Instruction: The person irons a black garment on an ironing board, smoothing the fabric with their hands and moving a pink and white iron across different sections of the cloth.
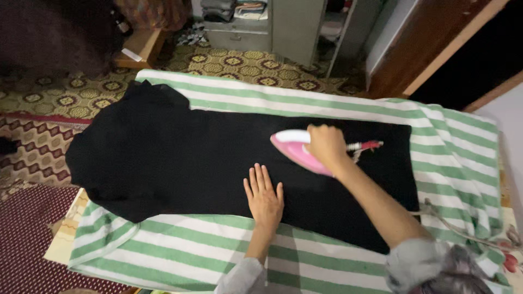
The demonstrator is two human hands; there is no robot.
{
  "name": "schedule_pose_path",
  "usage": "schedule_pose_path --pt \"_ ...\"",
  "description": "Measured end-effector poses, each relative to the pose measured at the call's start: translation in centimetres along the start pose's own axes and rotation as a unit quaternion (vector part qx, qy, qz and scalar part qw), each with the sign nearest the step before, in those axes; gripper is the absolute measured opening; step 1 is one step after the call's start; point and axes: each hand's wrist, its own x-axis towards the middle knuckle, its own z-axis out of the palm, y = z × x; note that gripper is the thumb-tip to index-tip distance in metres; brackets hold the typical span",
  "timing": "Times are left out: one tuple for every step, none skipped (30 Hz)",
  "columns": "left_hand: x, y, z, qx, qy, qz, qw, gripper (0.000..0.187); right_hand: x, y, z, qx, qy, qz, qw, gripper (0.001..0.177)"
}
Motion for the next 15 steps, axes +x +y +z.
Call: schedule_pose_path --pt "0.0 -0.2 0.3 0.002 0.003 -0.002 1.000 0.066 -1.6 -0.5 -0.3 0.003 -0.003 -0.003 1.000 0.032" --pt "0.0 -0.3 0.6 0.003 0.007 -0.003 1.000 0.064 -3.2 -0.8 -0.6 0.002 -0.015 0.000 1.000 0.032" --pt "0.0 -0.6 0.7 0.005 0.010 -0.004 1.000 0.062 -4.8 -1.2 -0.9 0.001 -0.028 0.003 1.000 0.033" --pt "0.1 -0.8 0.8 0.017 0.006 -0.006 1.000 0.060 -6.4 -1.5 -1.1 -0.004 -0.030 0.003 1.000 0.031" --pt "0.0 -1.0 0.7 0.030 -0.001 -0.007 1.000 0.059 -8.0 -1.7 -1.2 -0.008 -0.035 0.003 0.999 0.030" --pt "0.0 -1.1 0.6 0.042 -0.008 -0.008 0.999 0.057 -9.7 -1.7 -1.3 -0.011 -0.042 0.008 0.999 0.030" --pt "0.2 -1.1 0.4 0.051 -0.015 -0.008 0.999 0.057 -11.3 -1.5 -1.4 -0.013 -0.048 0.011 0.999 0.029" --pt "0.4 -1.1 0.1 0.061 -0.022 -0.008 0.998 0.057 -12.4 -1.1 -1.5 -0.016 -0.055 0.015 0.998 0.029" --pt "0.5 -0.9 -0.2 0.070 -0.029 -0.009 0.997 0.058 -13.0 -0.4 -1.6 -0.021 -0.040 0.012 0.999 0.031" --pt "0.6 -0.6 -0.4 0.069 -0.039 -0.018 0.997 0.058 -13.7 0.4 -1.8 -0.025 -0.026 0.010 0.999 0.032" --pt "0.8 -0.4 -0.6 0.069 -0.048 -0.028 0.996 0.059 -14.2 1.1 -1.9 -0.029 -0.012 0.007 0.999 0.034" --pt "1.0 -0.1 -0.8 0.068 -0.057 -0.038 0.995 0.060 -14.3 2.0 -2.0 -0.035 -0.007 0.013 0.999 0.035" --pt "1.0 0.2 -0.8 0.066 -0.035 -0.021 0.997 0.060 -14.0 3.1 -2.3 -0.040 -0.001 0.018 0.999 0.037" --pt "1.0 0.7 -0.8 0.064 -0.012 -0.004 0.998 0.061 -13.3 3.9 -2.4 -0.046 0.004 0.024 0.999 0.038" --pt "1.1 1.3 -0.6 0.061 0.011 0.013 0.998 0.061 -12.5 4.7 -2.3 -0.063 0.004 0.031 0.997 0.039"
